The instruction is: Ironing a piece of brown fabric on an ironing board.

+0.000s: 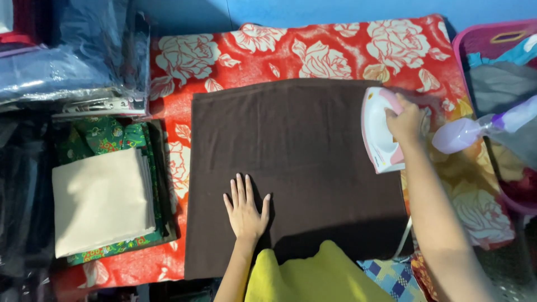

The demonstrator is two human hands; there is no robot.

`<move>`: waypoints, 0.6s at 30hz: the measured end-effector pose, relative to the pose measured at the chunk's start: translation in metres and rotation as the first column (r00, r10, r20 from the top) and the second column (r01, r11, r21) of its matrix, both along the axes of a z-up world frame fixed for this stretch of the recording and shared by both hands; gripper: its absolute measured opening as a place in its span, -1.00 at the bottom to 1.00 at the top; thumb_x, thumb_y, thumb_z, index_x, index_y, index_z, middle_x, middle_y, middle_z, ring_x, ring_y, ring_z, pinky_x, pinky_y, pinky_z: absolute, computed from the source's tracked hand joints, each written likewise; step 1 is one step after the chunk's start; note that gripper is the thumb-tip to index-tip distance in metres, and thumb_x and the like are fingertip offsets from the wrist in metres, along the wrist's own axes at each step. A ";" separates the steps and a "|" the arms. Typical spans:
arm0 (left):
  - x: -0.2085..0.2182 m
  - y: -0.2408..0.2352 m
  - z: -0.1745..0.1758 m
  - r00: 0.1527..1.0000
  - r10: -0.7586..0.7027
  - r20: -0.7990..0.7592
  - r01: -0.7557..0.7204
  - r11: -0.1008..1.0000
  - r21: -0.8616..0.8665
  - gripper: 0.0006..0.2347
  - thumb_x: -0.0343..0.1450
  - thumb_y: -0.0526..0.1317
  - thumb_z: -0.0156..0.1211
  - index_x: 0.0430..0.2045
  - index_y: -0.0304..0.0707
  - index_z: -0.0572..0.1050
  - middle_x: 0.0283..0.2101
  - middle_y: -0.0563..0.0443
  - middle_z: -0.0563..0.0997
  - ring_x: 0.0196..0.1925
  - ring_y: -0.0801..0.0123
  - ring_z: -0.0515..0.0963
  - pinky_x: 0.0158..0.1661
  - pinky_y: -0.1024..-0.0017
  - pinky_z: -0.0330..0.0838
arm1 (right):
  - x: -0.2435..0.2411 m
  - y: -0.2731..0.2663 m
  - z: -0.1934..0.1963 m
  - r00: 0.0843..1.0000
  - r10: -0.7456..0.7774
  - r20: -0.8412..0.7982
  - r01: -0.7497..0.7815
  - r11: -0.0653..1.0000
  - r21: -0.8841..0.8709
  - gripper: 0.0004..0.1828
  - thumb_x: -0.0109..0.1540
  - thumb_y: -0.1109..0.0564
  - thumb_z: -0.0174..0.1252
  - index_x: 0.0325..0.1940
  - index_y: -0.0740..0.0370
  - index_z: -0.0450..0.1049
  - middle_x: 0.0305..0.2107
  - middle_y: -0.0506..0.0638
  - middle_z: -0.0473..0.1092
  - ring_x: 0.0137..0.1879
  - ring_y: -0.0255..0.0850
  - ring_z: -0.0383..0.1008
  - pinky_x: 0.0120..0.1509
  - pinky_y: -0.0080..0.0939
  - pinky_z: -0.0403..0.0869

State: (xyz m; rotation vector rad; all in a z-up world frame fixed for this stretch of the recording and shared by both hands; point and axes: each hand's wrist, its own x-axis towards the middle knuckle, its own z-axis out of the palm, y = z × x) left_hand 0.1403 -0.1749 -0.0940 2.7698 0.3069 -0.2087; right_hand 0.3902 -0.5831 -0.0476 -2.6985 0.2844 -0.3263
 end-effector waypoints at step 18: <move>-0.001 0.003 -0.005 0.999 -0.012 0.037 0.012 1.000 0.003 -0.30 0.49 0.28 -0.25 0.48 -0.11 -0.03 0.56 -0.12 -0.10 0.59 0.06 -0.14 0.42 -0.14 -0.17 | -0.075 0.008 0.011 0.983 -0.099 -0.156 0.091 0.994 -0.059 -0.40 0.23 -0.17 0.26 0.37 -0.12 0.49 0.15 0.02 0.49 0.19 0.16 0.48 0.28 0.17 0.41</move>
